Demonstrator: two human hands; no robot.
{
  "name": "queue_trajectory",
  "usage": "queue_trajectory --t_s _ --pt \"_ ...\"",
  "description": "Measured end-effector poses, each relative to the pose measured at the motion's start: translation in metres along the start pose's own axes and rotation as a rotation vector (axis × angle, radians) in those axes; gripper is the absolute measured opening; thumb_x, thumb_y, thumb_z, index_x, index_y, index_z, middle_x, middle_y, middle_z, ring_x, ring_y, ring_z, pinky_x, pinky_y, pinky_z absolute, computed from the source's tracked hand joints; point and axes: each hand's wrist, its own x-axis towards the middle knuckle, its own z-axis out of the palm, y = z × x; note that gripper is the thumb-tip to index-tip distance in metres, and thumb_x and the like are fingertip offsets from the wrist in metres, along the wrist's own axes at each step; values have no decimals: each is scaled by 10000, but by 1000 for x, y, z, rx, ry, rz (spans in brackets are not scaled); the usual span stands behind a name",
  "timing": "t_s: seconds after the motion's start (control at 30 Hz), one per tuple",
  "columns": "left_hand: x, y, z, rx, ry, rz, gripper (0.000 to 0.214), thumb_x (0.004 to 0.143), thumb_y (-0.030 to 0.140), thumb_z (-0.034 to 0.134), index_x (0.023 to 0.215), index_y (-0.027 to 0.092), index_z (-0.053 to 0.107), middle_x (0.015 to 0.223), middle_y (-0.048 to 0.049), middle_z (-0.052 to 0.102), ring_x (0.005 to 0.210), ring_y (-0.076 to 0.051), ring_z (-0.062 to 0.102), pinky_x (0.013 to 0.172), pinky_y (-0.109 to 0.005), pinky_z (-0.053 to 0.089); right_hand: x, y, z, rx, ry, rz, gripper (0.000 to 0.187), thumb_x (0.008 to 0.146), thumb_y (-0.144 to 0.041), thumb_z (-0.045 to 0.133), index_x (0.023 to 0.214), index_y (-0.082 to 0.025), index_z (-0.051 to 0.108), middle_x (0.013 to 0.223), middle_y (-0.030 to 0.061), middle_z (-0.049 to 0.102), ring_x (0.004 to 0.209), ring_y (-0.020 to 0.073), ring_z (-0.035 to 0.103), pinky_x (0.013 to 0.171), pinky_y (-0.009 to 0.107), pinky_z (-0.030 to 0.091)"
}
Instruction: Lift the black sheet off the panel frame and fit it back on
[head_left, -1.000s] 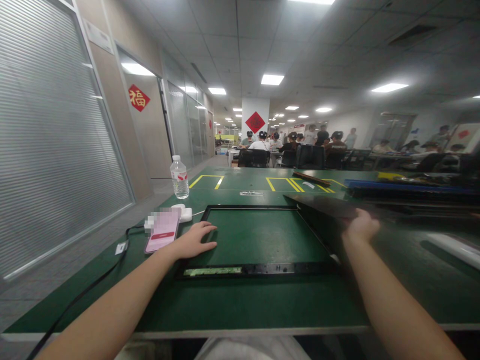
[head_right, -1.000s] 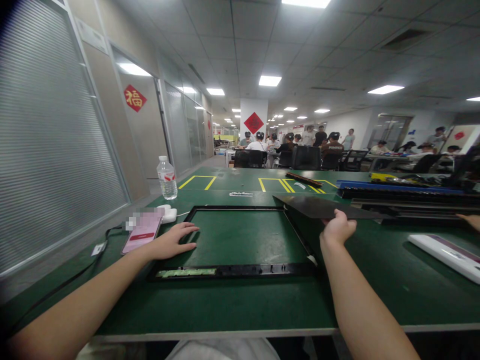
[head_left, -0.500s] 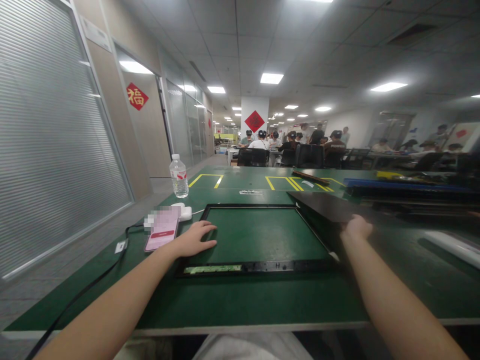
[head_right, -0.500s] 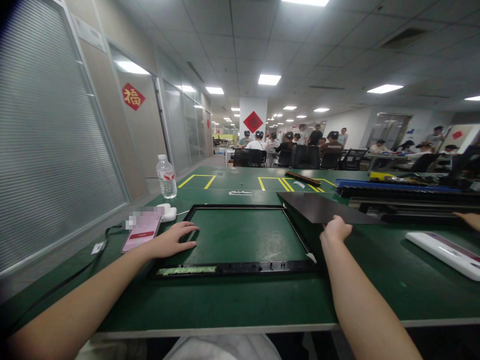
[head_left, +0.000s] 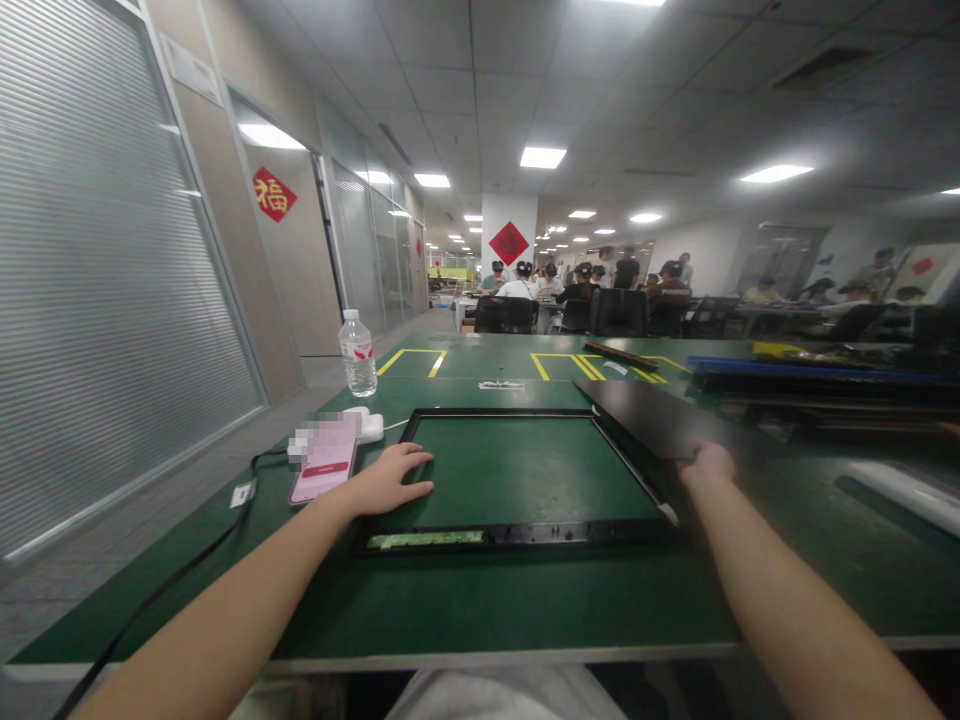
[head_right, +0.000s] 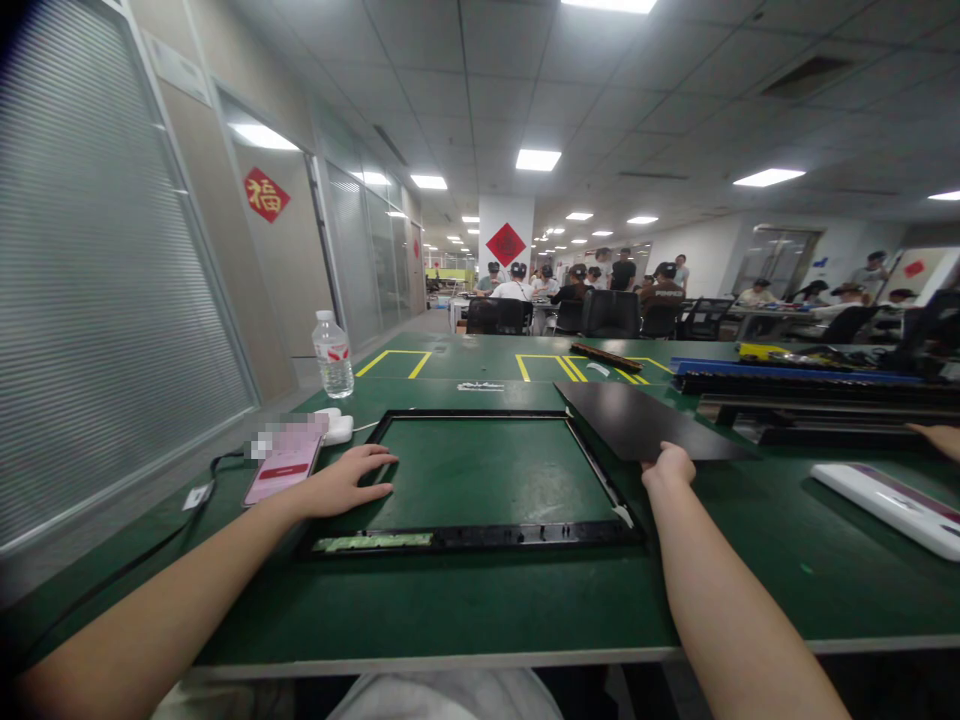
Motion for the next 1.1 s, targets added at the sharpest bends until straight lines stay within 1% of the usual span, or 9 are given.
queue_trajectory --t_s 0.2,0.37,0.43,0.53,0.67,0.83,0.9,1.0,1.1 --pt "1 -3 1 -42 27 -2 713 801 635 558 1334 163 604 1441 -185 492 1343 -361 437 1122 -478 334 6 3 -1 -36 -56 -31 258 679 -17 538 863 -198 541 765 -24 606 564 112 597 579 290 603" --pt "0 -4 1 -60 41 8 706 793 645 563 1322 180 615 1433 -175 503 1338 -358 441 1117 -477 339 5 5 1 14 -66 -44 287 618 27 557 809 -186 529 765 -27 613 628 125 623 591 291 604" --pt "0 -2 1 -55 38 3 706 794 640 564 1321 173 614 1436 -180 500 1340 -360 438 1116 -479 339 1 4 3 56 -118 -39 291 626 28 565 817 -186 518 781 -27 626 647 123 635 572 274 599" --pt "0 1 0 -34 25 -4 705 803 615 565 1333 152 600 1441 -193 492 1345 -361 433 1120 -483 332 -10 -1 7 113 -186 -70 267 657 9 587 819 -186 502 787 -27 637 648 118 644 559 251 594" --pt "-1 4 -2 -23 41 11 669 804 579 579 1317 150 611 1423 -190 514 1331 -353 456 1116 -472 345 -36 -8 13 147 -261 -144 232 668 3 594 768 -176 487 727 -23 623 609 111 635 547 229 586" --pt "-2 7 -4 -55 92 29 666 792 568 591 1298 136 617 1397 -192 542 1294 -350 503 1097 -457 379 -66 -13 16 127 -347 -157 231 634 -18 619 721 -180 479 636 -35 588 550 112 603 444 186 522" --pt "-1 7 -4 -63 103 9 724 800 566 576 1360 107 555 1432 -207 509 1320 -350 479 1111 -457 359 -71 -15 16 142 -422 -134 208 626 -34 615 718 -177 494 640 -30 593 568 122 611 468 208 543" --pt "0 6 -3 -100 169 -47 845 811 563 559 1477 76 379 1478 -224 459 1359 -343 442 1132 -462 323 -74 -16 15 148 -537 -98 153 631 -76 598 735 -167 532 682 -11 619 586 127 619 508 234 566" --pt "4 5 -1 -179 259 -84 885 829 574 527 1512 68 281 1468 -238 470 1356 -342 450 1128 -478 322 -73 -17 14 109 -589 -87 133 638 -127 611 731 -176 531 657 -17 607 550 128 601 497 246 558"
